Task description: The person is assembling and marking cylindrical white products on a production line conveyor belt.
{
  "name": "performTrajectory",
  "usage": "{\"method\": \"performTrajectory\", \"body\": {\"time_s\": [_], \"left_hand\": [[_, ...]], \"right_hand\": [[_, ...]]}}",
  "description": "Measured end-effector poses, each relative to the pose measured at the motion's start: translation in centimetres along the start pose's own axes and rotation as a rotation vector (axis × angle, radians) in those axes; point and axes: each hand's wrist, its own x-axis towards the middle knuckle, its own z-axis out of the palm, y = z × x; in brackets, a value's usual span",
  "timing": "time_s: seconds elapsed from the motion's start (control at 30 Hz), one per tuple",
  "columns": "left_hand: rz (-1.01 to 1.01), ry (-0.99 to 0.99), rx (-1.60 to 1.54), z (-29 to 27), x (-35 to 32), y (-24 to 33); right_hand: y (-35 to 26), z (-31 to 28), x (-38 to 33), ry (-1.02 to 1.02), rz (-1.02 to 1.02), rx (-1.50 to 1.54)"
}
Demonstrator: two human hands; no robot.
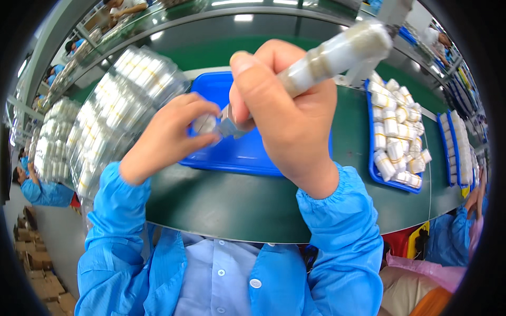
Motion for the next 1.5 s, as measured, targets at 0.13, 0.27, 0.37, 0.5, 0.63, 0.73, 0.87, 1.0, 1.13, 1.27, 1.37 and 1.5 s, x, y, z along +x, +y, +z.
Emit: {"method": "performTrajectory", "body": {"time_s": [0.13, 0.27, 0.37, 0.5, 0.63, 0.73, 0.87, 1.0, 1.13, 1.27, 1.37, 1.5], "left_hand": [[-0.074, -0.033, -0.042, -1.2, -7.7, 0.6], [-0.18, 0.22, -0.325, 3.7, -12.3, 0.5], [-0.256, 0.315, -0.494, 5.6, -14.0, 0.1], [-0.261, 0.349, -0.537, 6.2, -14.6, -0.4], [-0.25, 0.355, -0.493, 6.4, -14.5, -0.2], [-0.114, 0.384, -0.436, 6.9, -14.9, -1.1], [-0.181, 0.35, -0.517, 6.8, -14.9, -0.9], [-0.218, 0.344, -0.545, 6.4, -14.7, -0.6], [-0.217, 0.298, -0.546, 6.7, -14.7, -0.4], [-0.188, 0.318, -0.557, 6.7, -14.4, -0.4], [-0.135, 0.375, -0.456, 6.8, -14.3, -0.5], [-0.114, 0.395, -0.404, 7.5, -14.8, -0.7]], "right_hand": [[2.6, 3.0, -2.2, -0.068, 0.18, 0.016], [3.9, 5.0, -4.2, -0.142, 0.29, 0.048], [5.5, 5.8, -5.9, -0.265, 0.27, 0.007], [6.8, 7.2, -6.9, -0.351, 0.264, -0.086], [7.9, 7.2, -6.9, -0.374, 0.224, -0.194], [7.9, 7.8, -6.8, -0.344, 0.315, -0.099], [8.4, 7.3, -6.9, -0.404, 0.306, -0.107], [8.2, 7.4, -6.9, -0.41, 0.326, -0.103], [8.0, 7.5, -7.1, -0.409, 0.344, -0.161], [8.0, 7.7, -7.3, -0.437, 0.29, -0.22], [8.2, 7.6, -7.3, -0.482, 0.19, -0.306], [8.3, 7.8, -7.4, -0.501, 0.104, -0.363]]}}
